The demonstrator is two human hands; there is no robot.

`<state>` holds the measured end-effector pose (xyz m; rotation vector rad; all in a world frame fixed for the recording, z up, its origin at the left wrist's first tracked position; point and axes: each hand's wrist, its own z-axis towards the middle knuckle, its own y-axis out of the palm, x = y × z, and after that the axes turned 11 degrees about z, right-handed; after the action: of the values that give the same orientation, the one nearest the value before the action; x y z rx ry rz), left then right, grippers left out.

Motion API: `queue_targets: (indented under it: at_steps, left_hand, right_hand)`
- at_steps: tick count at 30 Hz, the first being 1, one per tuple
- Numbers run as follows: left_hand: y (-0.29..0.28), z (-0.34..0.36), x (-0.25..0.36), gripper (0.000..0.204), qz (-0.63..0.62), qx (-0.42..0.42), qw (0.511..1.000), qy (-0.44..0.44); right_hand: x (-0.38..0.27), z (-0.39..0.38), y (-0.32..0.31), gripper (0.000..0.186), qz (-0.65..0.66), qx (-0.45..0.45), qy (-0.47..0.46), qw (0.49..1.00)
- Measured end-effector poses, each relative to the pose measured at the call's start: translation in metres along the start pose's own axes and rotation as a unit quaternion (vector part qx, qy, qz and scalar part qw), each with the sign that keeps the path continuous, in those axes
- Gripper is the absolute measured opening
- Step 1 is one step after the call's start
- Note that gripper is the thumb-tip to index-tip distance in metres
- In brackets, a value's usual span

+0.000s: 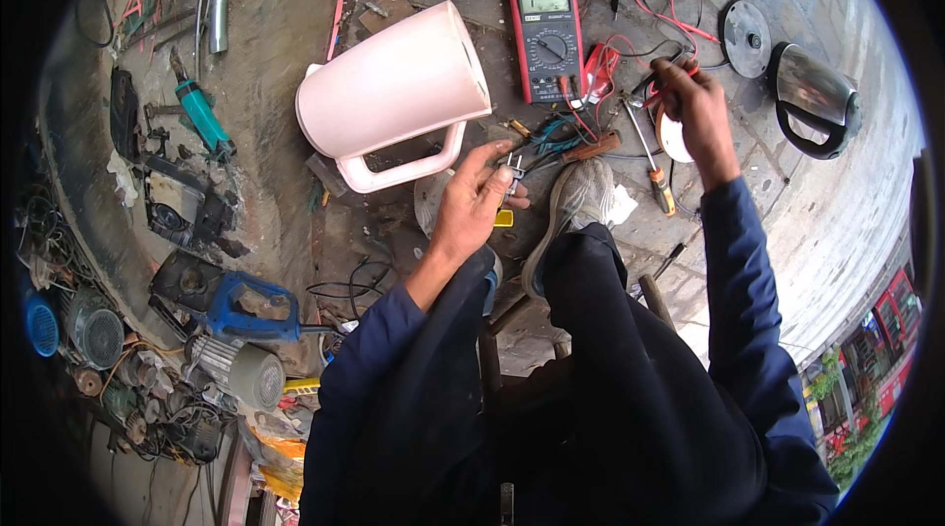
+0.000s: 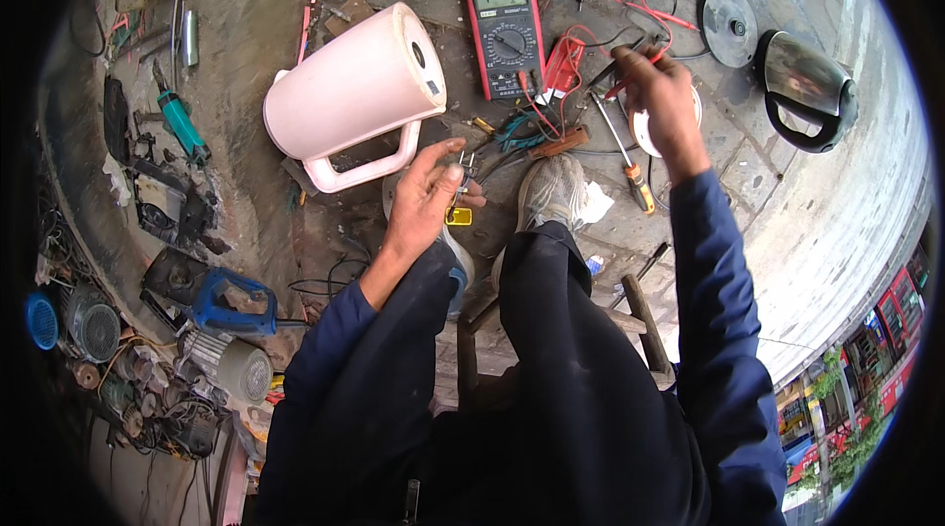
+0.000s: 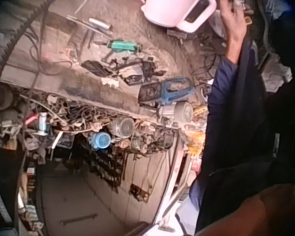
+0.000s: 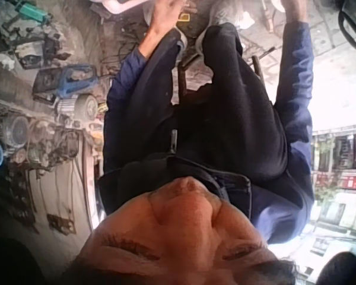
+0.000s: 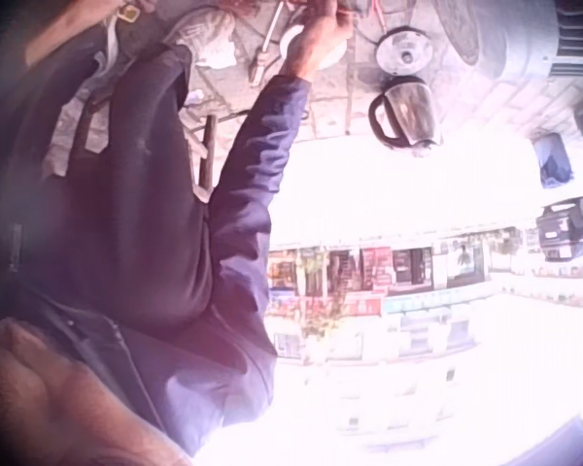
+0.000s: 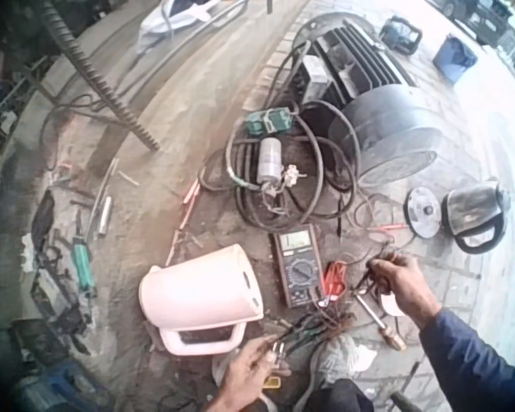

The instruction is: The person repairs a pink electric kettle by testing its internal components with a multimeter, stripping and twisting wires, and reassembling the base. They use a screwdriver to open the kettle and secure the parts back together.

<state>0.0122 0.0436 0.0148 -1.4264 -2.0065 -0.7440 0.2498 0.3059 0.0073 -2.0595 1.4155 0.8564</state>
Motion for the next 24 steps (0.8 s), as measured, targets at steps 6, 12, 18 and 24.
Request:
queue_targets:
  at_steps: [6, 12, 18, 24]
  left_hand:
    - [-0.007, -0.001, -0.001, 0.044, -0.094, 0.004, 0.996, 0.004]
    - [-0.008, -0.003, 0.001, 0.039, -0.198, -0.005, 0.980, -0.021]
    - [-0.012, -0.006, -0.001, 0.040, -0.230, -0.025, 0.972, -0.042]
    - [-0.015, -0.007, -0.001, 0.037, -0.279, -0.027, 0.959, -0.050]
  right_hand:
    - [0.029, 0.026, -0.040, 0.036, -0.034, 0.067, 0.036, 0.996]
    - [0.033, -0.049, -0.010, 0.040, -0.263, 0.135, -0.126, 0.947]
    - [0.063, -0.101, 0.091, 0.039, -0.189, -0.290, -0.040, 0.937]
    - [0.105, -0.098, 0.132, 0.052, -0.349, -0.319, -0.217, 0.854]
